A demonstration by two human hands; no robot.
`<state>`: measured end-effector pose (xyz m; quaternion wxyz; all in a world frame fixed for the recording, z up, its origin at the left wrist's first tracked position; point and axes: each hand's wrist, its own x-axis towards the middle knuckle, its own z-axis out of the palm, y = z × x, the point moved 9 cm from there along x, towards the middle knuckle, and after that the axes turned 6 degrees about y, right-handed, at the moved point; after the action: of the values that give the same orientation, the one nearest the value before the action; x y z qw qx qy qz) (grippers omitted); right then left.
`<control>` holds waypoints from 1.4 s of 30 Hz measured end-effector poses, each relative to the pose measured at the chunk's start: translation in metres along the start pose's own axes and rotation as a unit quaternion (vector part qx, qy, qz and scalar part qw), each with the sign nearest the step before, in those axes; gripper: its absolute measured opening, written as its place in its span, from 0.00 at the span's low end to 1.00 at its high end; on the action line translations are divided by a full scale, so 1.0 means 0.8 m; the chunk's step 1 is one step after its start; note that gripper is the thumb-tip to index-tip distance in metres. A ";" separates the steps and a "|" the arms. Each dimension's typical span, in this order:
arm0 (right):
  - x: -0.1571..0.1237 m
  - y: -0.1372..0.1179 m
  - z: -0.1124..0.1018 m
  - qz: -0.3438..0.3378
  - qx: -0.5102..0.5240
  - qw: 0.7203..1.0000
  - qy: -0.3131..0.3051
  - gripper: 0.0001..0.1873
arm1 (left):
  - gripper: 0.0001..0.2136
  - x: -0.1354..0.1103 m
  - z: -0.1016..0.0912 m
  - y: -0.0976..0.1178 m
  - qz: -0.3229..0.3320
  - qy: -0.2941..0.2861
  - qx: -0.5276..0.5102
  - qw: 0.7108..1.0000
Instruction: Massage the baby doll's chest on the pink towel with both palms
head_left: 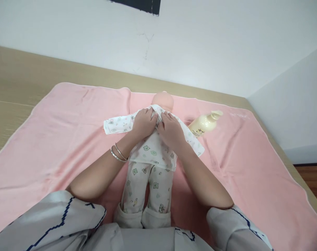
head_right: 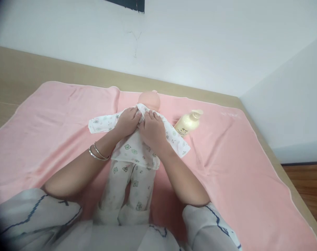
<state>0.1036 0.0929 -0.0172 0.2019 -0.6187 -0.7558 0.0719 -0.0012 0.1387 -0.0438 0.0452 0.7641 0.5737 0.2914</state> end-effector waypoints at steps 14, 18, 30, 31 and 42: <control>0.018 0.032 0.007 0.011 -0.084 0.996 -0.018 0.33 | 0.18 -0.028 -0.017 0.053 0.031 -0.007 0.042 0.999; -0.002 0.001 -0.002 -0.008 -0.109 0.994 0.009 0.33 | 0.20 -0.018 -0.006 0.045 0.094 -0.030 0.136 0.986; 0.000 -0.002 -0.003 0.011 -0.042 0.999 -0.031 0.31 | 0.16 -0.005 -0.001 0.012 0.020 0.023 0.056 0.998; 0.006 0.006 -0.001 0.025 -0.039 0.998 -0.034 0.32 | 0.17 -0.006 0.000 0.010 0.013 0.025 0.050 0.998; 0.021 0.038 0.011 0.066 -0.051 0.996 0.016 0.37 | 0.23 -0.009 0.006 0.004 0.007 0.045 0.014 0.999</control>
<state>0.1252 0.1169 -0.0326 0.1771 -0.6775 -0.7129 0.0364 0.0030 0.1319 -0.0494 0.0071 0.7546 0.5740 0.3179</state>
